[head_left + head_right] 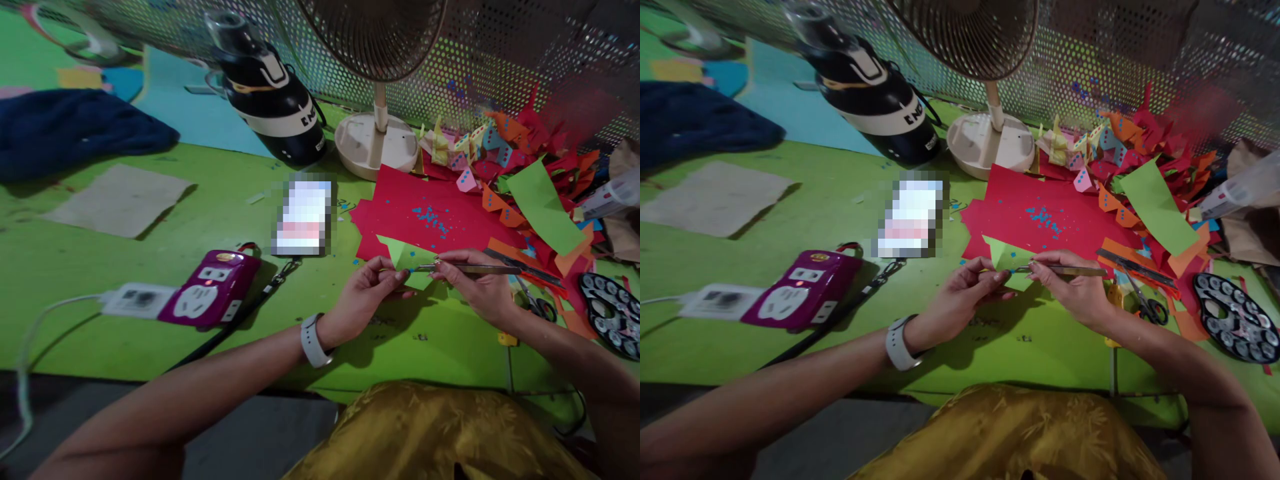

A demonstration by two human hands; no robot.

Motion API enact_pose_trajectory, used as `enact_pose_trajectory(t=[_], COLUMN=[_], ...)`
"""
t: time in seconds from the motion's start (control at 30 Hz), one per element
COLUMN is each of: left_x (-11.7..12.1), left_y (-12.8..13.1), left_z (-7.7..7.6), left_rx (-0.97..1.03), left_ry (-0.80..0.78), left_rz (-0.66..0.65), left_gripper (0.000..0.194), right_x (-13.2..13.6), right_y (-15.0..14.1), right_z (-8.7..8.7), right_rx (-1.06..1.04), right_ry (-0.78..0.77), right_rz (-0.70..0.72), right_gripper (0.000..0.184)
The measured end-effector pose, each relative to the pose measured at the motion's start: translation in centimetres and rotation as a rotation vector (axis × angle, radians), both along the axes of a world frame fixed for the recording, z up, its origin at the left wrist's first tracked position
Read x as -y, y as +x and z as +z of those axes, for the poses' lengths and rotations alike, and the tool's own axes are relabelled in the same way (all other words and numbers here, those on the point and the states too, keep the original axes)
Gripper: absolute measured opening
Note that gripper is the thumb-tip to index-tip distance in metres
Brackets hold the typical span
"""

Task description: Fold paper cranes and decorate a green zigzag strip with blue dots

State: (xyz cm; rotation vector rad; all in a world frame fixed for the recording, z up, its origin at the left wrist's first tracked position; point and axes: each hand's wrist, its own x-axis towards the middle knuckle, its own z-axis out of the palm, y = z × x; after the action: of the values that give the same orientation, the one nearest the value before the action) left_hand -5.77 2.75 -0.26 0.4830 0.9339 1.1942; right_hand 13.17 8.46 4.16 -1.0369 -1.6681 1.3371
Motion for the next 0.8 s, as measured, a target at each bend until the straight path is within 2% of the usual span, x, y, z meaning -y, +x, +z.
enact_pose_trajectory(t=[0.3, 0.8], left_x=[0.5, 0.6], left_y=[0.0, 0.0], left_z=[-0.5, -0.4], left_rx=[0.041, 0.010], left_ry=[-0.005, -0.007], left_rz=[0.055, 0.031], left_gripper=[0.049, 0.043], right_x=[0.1, 0.2], right_y=[-0.6, -1.2], right_z=[1.3, 1.2], right_rx=[-0.038, -0.023], right_ry=[-0.020, 0.020], right_rz=[-0.126, -0.132], right_gripper=[0.025, 0.023])
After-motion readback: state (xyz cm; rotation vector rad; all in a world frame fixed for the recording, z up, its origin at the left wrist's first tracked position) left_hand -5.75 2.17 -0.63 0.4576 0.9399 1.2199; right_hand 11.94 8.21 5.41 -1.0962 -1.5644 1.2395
